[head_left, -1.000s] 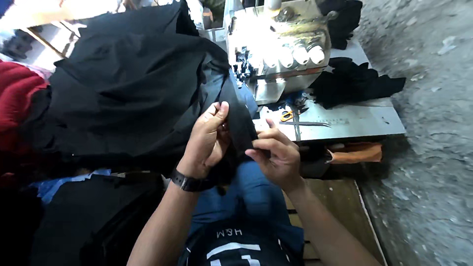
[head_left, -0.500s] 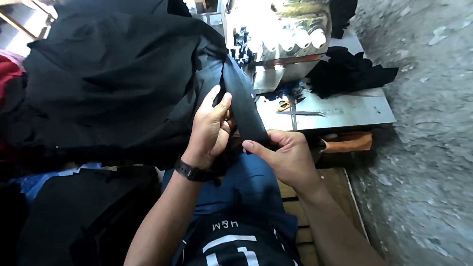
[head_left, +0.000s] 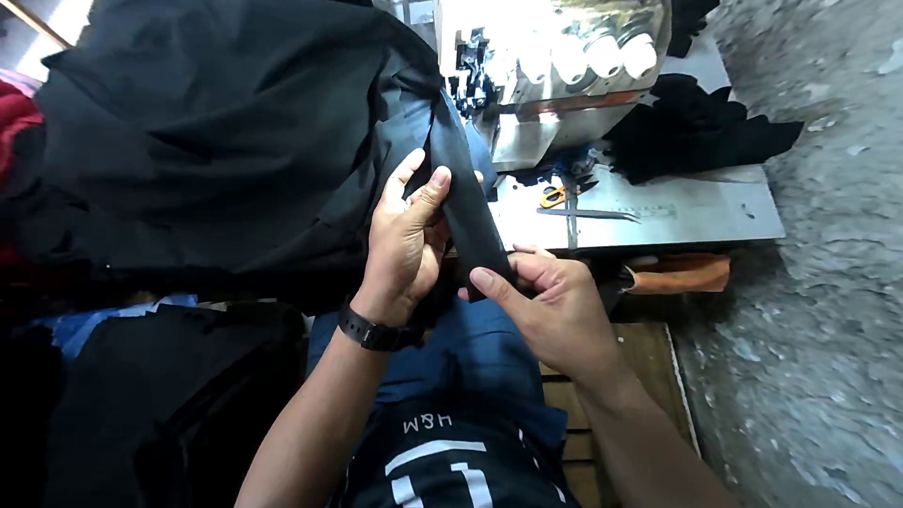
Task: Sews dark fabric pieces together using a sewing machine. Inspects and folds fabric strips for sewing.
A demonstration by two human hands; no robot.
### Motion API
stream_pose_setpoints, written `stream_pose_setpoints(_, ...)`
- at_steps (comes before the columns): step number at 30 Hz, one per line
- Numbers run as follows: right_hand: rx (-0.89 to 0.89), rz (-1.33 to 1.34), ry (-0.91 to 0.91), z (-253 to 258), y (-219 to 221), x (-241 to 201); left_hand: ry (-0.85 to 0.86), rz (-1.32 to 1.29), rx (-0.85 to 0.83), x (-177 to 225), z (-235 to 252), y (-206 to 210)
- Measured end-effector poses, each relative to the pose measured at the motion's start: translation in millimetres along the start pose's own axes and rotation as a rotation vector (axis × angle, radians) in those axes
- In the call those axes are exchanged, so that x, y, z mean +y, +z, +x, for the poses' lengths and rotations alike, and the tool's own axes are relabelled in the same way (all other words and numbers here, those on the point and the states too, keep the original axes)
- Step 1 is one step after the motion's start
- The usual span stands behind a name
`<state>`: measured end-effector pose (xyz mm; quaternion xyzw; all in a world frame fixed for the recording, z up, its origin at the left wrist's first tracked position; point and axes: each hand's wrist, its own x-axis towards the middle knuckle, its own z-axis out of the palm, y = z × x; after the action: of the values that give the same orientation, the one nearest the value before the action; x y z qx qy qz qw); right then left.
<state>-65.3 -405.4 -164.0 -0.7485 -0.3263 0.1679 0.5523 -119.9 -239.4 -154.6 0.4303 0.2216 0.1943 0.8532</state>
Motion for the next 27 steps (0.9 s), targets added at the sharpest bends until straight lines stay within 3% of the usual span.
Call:
stream_pose_setpoints(4, -0.02, -0.017, -0.05, -6, -5, -3, -0.043, 0.033, -0.108, -3, -5, -2)
stream_pose_setpoints(19, -0.067, -0.084, -0.088, -4, -3, 3, -0.023, -0.018, -0.009, -5, 0, -3)
stream_pose_setpoints(23, -0.005, -0.19, -0.352, -3, 0, -7, 0.04, -0.007, -0.105, -3, -14, -14)
stream_pose_setpoints(25, -0.052, -0.153, -0.517, 7, -3, -11, 0.158, 0.161, -0.223, 6, -40, -28)
stream_pose_setpoints(27, -0.107, -0.089, -0.633, 36, -10, -10, 0.376, 0.444, -0.397, 39, -53, -34)
